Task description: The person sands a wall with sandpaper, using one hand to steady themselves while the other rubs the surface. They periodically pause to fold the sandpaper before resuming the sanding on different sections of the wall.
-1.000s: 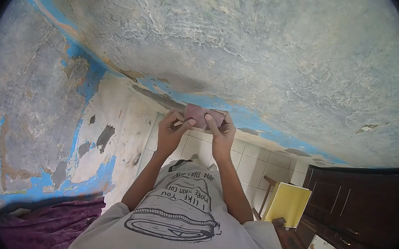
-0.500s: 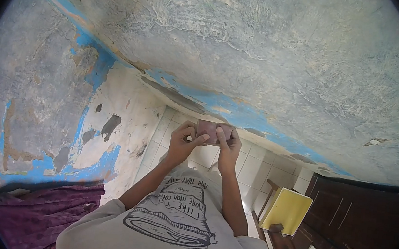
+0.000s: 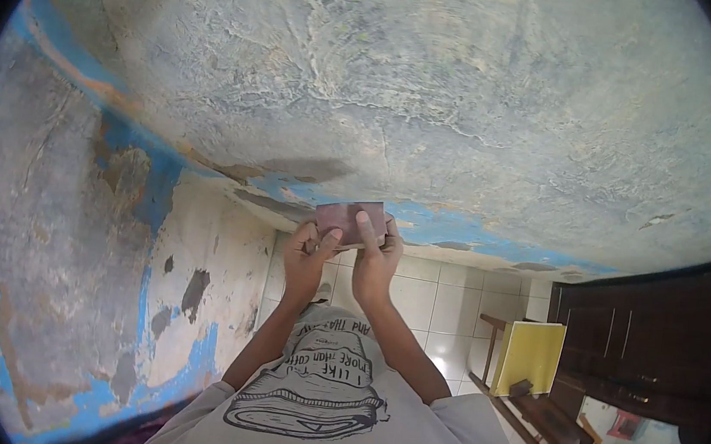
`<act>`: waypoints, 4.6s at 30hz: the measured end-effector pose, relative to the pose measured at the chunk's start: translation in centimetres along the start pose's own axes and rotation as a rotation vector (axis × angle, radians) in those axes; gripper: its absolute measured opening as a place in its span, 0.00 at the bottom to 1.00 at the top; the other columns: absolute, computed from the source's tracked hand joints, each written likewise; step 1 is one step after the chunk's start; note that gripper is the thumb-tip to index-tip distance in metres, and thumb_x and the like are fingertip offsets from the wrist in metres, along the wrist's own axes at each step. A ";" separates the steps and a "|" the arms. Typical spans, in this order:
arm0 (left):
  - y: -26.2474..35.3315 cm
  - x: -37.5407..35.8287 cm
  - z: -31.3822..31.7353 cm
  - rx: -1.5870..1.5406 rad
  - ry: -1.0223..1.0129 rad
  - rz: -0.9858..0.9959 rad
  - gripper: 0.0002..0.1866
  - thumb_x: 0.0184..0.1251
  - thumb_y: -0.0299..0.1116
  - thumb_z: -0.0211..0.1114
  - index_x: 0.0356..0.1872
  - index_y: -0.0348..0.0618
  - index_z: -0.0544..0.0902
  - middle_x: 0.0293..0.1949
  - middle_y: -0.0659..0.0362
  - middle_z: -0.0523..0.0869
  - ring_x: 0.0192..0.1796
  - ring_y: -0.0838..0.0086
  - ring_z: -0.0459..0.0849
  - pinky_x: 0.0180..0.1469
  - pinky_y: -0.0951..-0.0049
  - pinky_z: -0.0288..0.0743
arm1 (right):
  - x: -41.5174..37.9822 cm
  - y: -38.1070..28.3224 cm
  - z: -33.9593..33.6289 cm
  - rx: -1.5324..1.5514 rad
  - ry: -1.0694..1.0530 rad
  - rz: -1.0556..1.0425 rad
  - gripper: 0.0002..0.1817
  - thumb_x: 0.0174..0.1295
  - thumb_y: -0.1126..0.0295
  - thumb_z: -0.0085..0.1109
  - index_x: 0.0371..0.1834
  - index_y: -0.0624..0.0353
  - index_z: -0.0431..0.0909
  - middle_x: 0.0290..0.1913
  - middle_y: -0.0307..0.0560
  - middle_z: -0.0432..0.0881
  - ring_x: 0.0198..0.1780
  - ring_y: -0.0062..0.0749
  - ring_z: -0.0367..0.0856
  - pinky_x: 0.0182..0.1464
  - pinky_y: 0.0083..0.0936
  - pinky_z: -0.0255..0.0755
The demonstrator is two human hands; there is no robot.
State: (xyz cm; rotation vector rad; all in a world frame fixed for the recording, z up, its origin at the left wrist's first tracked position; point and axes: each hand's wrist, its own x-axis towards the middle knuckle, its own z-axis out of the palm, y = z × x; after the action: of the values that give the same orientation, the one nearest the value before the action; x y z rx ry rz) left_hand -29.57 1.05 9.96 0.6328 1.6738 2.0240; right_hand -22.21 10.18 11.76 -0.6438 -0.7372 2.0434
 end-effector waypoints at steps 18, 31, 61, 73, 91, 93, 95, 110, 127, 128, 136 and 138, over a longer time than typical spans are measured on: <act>3.6 13.2 -9.6 0.476 -0.006 0.663 0.29 0.80 0.30 0.66 0.75 0.38 0.64 0.78 0.41 0.60 0.80 0.53 0.63 0.75 0.51 0.69 | 5.3 -3.0 7.4 -1.383 0.140 -1.402 0.31 0.51 0.85 0.69 0.59 0.44 0.92 0.51 0.32 0.89 0.45 0.32 0.78 0.48 0.30 0.70; 0.1 16.8 -9.7 0.785 -0.126 0.740 0.51 0.78 0.39 0.69 0.85 0.38 0.40 0.81 0.26 0.17 0.84 0.31 0.15 0.76 0.22 0.15 | 7.1 -1.3 8.1 -1.487 0.217 -1.412 0.29 0.50 0.83 0.68 0.56 0.44 0.93 0.54 0.33 0.89 0.54 0.34 0.80 0.60 0.34 0.63; -3.3 18.3 -8.6 0.879 -0.017 0.823 0.61 0.76 0.57 0.66 0.86 0.37 0.30 0.77 0.19 0.15 0.77 0.22 0.06 0.67 0.14 0.09 | 7.5 -0.2 9.6 -1.402 0.163 -1.379 0.28 0.48 0.82 0.68 0.54 0.43 0.93 0.53 0.32 0.91 0.57 0.33 0.81 0.60 0.36 0.57; -3.8 18.9 -7.9 0.955 0.064 0.879 0.68 0.71 0.69 0.66 0.86 0.39 0.27 0.77 0.20 0.13 0.77 0.24 0.05 0.66 0.13 0.09 | 6.9 -0.6 10.6 -1.402 0.193 -1.398 0.26 0.47 0.83 0.69 0.50 0.47 0.94 0.52 0.34 0.91 0.55 0.36 0.82 0.57 0.34 0.67; -5.0 19.7 -8.0 1.054 0.135 0.990 0.68 0.71 0.72 0.63 0.86 0.39 0.26 0.78 0.20 0.16 0.78 0.23 0.07 0.65 0.11 0.10 | 7.3 -0.1 11.2 -1.407 0.172 -1.463 0.15 0.52 0.78 0.73 0.42 0.46 0.94 0.51 0.36 0.92 0.53 0.39 0.81 0.62 0.34 0.65; -4.8 20.0 -8.3 1.061 0.125 1.001 0.68 0.71 0.72 0.63 0.86 0.39 0.26 0.78 0.20 0.16 0.78 0.23 0.07 0.65 0.11 0.10 | 7.4 -0.9 9.8 -1.342 0.261 -1.474 0.19 0.50 0.78 0.73 0.45 0.42 0.95 0.53 0.34 0.91 0.53 0.37 0.79 0.61 0.34 0.64; -5.1 19.9 -8.3 1.063 0.129 0.997 0.68 0.71 0.72 0.63 0.86 0.39 0.26 0.78 0.20 0.16 0.78 0.22 0.07 0.65 0.11 0.11 | 7.9 -1.3 7.9 -1.277 0.382 -1.500 0.26 0.45 0.78 0.74 0.49 0.39 0.94 0.54 0.31 0.90 0.55 0.34 0.78 0.61 0.35 0.60; -5.4 19.9 -8.4 1.062 0.121 1.000 0.69 0.69 0.69 0.67 0.86 0.39 0.28 0.77 0.18 0.16 0.77 0.19 0.09 0.65 0.10 0.12 | 7.3 0.9 11.0 -1.320 0.193 -1.422 0.23 0.48 0.73 0.75 0.51 0.43 0.94 0.53 0.31 0.91 0.53 0.35 0.81 0.57 0.33 0.62; -6.0 20.0 -8.6 1.096 0.104 1.008 0.67 0.68 0.68 0.69 0.86 0.34 0.34 0.76 0.13 0.20 0.77 0.15 0.12 0.65 0.08 0.13 | 7.6 0.8 9.0 -1.349 0.237 -1.291 0.32 0.42 0.79 0.70 0.54 0.39 0.93 0.49 0.29 0.89 0.51 0.33 0.79 0.59 0.38 0.54; -6.0 19.8 -8.5 1.095 0.109 0.989 0.67 0.68 0.67 0.69 0.86 0.34 0.34 0.76 0.13 0.20 0.77 0.14 0.12 0.65 0.08 0.13 | 7.4 1.6 9.5 -1.301 0.221 -1.322 0.31 0.42 0.77 0.73 0.54 0.38 0.93 0.49 0.28 0.89 0.51 0.33 0.78 0.59 0.39 0.54; -5.7 20.1 -8.5 1.090 0.152 1.067 0.62 0.73 0.67 0.65 0.87 0.39 0.37 0.79 0.17 0.23 0.80 0.19 0.13 0.68 0.11 0.14 | 8.5 -0.2 8.3 -1.359 0.248 -1.407 0.32 0.42 0.78 0.72 0.55 0.39 0.93 0.50 0.27 0.89 0.48 0.33 0.76 0.59 0.41 0.54; -5.7 19.8 -8.7 1.099 0.143 1.069 0.63 0.72 0.68 0.65 0.87 0.38 0.37 0.79 0.18 0.22 0.79 0.21 0.12 0.68 0.11 0.13 | 8.0 -0.7 7.4 -1.357 0.294 -1.367 0.33 0.42 0.82 0.69 0.55 0.40 0.93 0.47 0.28 0.89 0.47 0.33 0.76 0.58 0.40 0.56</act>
State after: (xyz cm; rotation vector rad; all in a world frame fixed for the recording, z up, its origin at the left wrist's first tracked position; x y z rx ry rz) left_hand -50.38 7.05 4.36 2.1291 2.8842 1.4193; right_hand -30.81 15.28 16.00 -0.7413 -1.6978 0.0247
